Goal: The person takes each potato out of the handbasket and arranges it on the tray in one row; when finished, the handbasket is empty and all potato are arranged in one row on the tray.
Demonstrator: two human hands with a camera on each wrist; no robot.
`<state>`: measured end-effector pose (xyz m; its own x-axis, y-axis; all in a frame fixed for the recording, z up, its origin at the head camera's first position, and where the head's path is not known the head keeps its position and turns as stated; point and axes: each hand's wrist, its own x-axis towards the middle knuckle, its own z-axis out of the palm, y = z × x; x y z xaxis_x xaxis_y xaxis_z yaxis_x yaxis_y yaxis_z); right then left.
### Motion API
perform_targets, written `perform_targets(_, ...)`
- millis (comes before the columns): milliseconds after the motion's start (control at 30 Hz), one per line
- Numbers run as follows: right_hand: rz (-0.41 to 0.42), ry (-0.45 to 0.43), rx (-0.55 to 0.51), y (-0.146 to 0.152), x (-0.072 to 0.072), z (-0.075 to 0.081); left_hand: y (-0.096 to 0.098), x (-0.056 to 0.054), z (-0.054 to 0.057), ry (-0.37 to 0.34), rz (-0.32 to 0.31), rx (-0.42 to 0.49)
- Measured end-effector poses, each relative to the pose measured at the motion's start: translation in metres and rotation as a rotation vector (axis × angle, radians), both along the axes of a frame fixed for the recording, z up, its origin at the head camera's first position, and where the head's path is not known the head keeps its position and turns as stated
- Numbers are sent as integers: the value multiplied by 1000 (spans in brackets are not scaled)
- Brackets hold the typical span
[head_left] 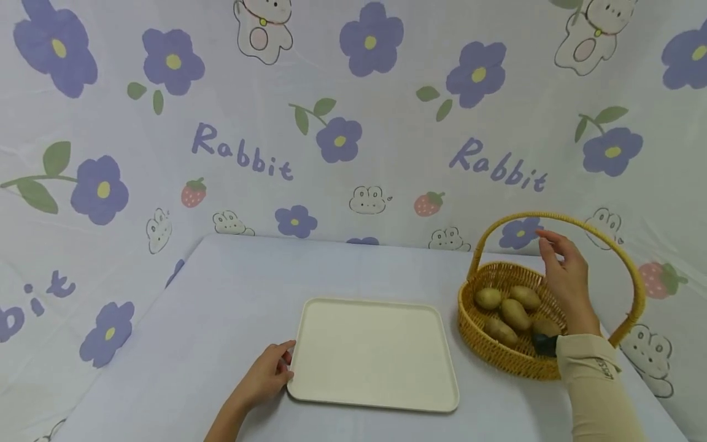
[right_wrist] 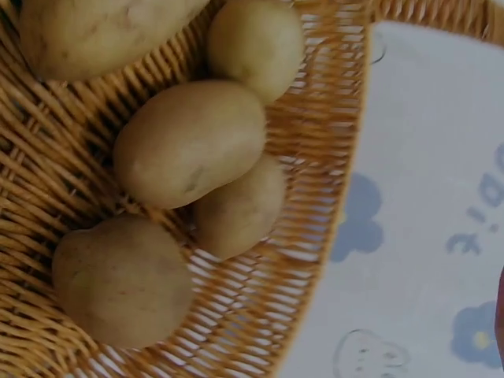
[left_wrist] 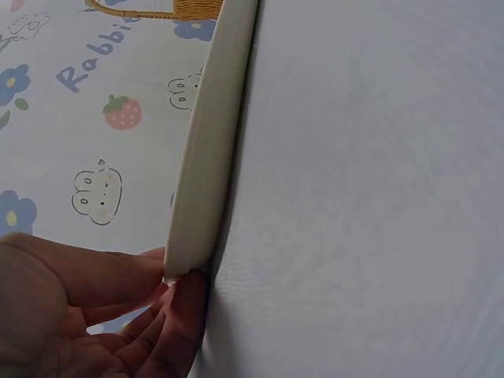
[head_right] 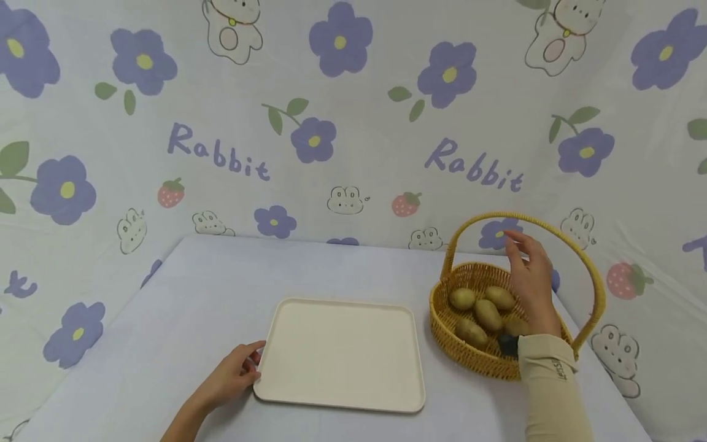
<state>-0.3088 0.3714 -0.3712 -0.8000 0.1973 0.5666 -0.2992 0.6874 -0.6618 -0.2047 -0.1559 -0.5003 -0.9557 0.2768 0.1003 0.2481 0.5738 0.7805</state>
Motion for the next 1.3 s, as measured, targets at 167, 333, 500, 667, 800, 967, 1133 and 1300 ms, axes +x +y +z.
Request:
perform_targets(167,-92,17,-64,7,-7,-19,-6,2,-6,-1,-26,26)
perform_targets(333,-119,-48,-66,10,-9,-42,-10,6,-9,-4,-50,62)
perform_targets(500,-35,-176,57,16,-5,-60,-10,7,-12,-16,-76,115)
perform_targets(667,91,-289,220,30,-5,-82,-7,5,-13,18,-98,131)
perform_targets(800,162,-362,336,36,-8,-90,-6,2,-12,27,-92,112)
perform_targets(967,191,-446,382,36,-12,-88,-8,-2,-10,24,-78,98)
perform_targets(1133,172,-452,373,34,-16,-86,-9,-4,-8,18,-78,109)
perform_targets(1300,132,-431,405,37,-10,-87,-9,-2,-7,8,-80,113)
